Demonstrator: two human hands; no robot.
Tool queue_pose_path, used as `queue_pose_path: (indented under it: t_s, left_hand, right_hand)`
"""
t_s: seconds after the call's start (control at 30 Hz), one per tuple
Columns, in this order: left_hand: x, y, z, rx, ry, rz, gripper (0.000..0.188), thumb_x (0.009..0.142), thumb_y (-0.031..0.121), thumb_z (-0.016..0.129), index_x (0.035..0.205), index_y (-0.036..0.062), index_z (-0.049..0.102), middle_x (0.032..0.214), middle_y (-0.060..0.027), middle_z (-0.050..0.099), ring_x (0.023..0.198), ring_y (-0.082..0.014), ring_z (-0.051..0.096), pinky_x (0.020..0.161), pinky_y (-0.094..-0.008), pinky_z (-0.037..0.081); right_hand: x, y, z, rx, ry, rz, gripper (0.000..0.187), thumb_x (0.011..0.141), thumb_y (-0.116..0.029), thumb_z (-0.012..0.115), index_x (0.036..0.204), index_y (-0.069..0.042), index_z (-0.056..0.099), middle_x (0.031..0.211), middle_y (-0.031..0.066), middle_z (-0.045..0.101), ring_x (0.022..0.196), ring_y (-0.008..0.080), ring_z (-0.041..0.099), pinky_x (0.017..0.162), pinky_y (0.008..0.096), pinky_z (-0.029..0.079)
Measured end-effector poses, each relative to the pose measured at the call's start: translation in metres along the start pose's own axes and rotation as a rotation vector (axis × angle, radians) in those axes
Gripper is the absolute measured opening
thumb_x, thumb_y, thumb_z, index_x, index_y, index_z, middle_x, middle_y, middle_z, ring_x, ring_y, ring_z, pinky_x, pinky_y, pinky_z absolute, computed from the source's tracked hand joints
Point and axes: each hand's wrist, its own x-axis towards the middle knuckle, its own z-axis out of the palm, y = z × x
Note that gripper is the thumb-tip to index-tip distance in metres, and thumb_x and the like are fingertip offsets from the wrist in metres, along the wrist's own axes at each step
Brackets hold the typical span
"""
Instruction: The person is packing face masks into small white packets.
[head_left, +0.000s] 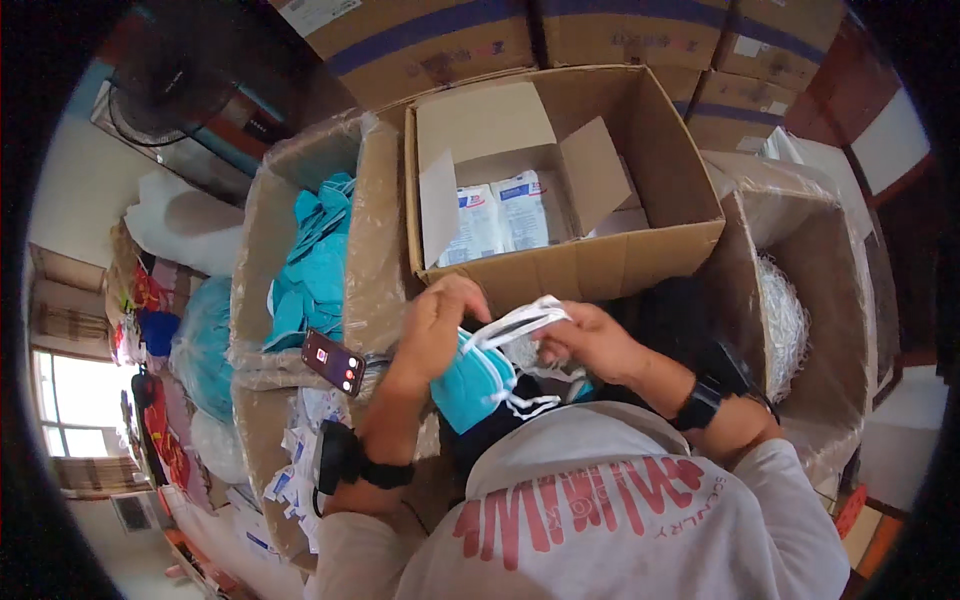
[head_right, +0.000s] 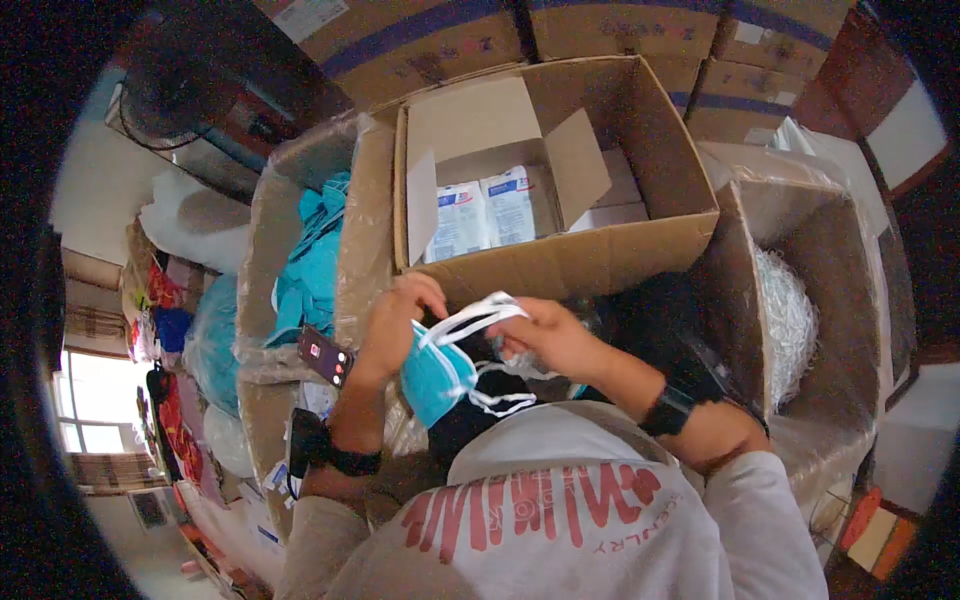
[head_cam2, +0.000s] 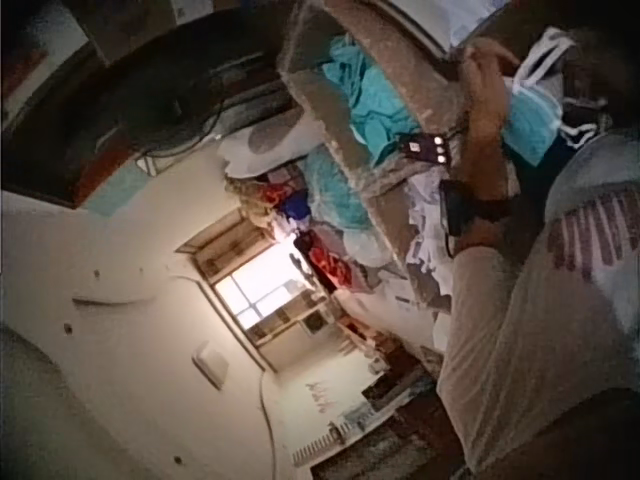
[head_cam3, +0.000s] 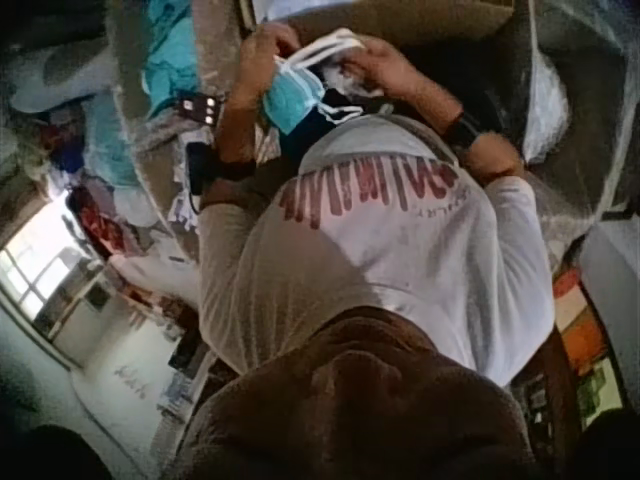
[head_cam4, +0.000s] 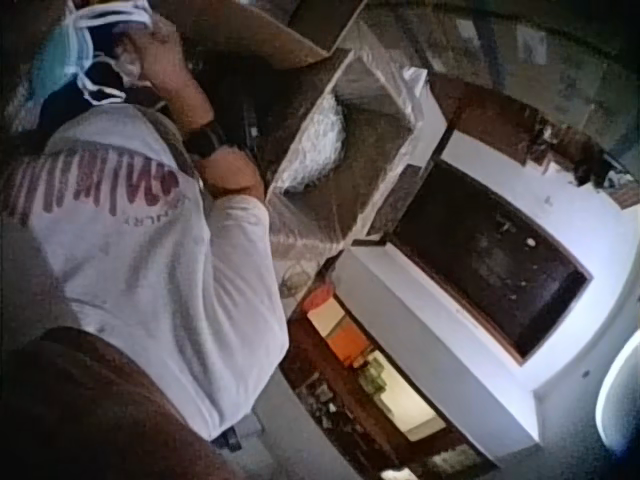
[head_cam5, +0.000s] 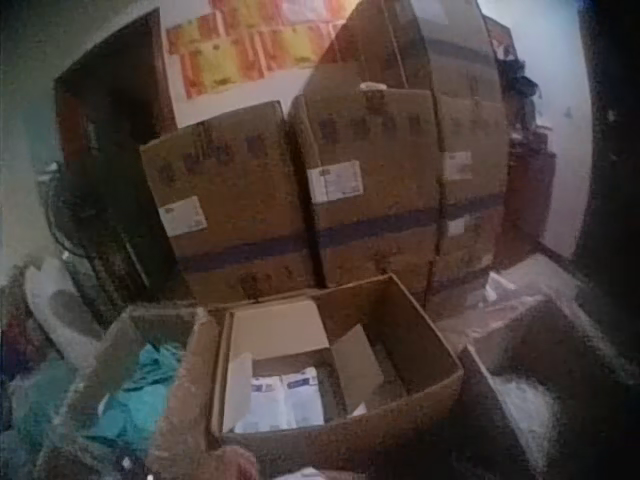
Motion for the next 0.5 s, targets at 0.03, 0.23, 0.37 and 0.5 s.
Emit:
queue_pose_path:
  t_s: [0.03, 0.23, 0.37, 0.5]
  left_hand:
    - [-0.001, 0.0, -0.004, 0.023, 0.098, -0.009, 0.047, 0.094, 0.034, 0.028, 0.073, -0.0002, 0.053, 0.078, -0.0072, 0.053, 0.075, -0.0155, 0.049, 0.07, -0.0274, 0.039]
    - [-0.003, 0.029, -0.01, 0.281, 0.085, 0.024, 0.041, 0.092, 0.038, 0.033, 0.08, 0.003, 0.051, 0.073, -0.0072, 0.051, 0.069, -0.0166, 0.05, 0.065, -0.0284, 0.039]
    - [0.002, 0.045, 0.011, 0.234, 0.079, 0.076, 0.033, 0.09, 0.035, 0.041, 0.085, 0.0042, 0.05, 0.068, -0.0087, 0.053, 0.06, -0.0204, 0.054, 0.056, -0.0301, 0.042]
    - [0.001, 0.044, 0.002, 0.231, 0.052, 0.008, 0.036, 0.091, 0.038, 0.038, 0.088, 0.0039, 0.049, 0.064, -0.0031, 0.049, 0.059, -0.0131, 0.049, 0.055, -0.0259, 0.039]
  right_hand:
    - [-0.008, -0.002, -0.008, -0.006, -0.017, -0.009, 0.027, 0.087, -0.02, 0.051, 0.106, -0.001, 0.052, 0.089, 0.0015, 0.055, 0.082, 0.0087, 0.05, 0.077, 0.0218, 0.04]
    - [-0.027, -0.033, -0.015, -0.734, 0.095, -0.495, 0.039, 0.083, -0.021, 0.058, 0.113, 0.001, 0.047, 0.104, 0.0076, 0.053, 0.098, 0.0146, 0.046, 0.086, 0.029, 0.036]
    - [0.005, -0.053, 0.027, -0.728, -0.112, -0.537, 0.043, 0.084, -0.029, 0.056, 0.113, 0.001, 0.047, 0.098, 0.0124, 0.056, 0.092, 0.0176, 0.051, 0.083, 0.0295, 0.039]
    - [0.012, -0.05, 0.032, -0.592, -0.342, -0.183, 0.032, 0.086, -0.03, 0.052, 0.101, -0.001, 0.052, 0.087, 0.0128, 0.056, 0.078, 0.0195, 0.053, 0.07, 0.0305, 0.042]
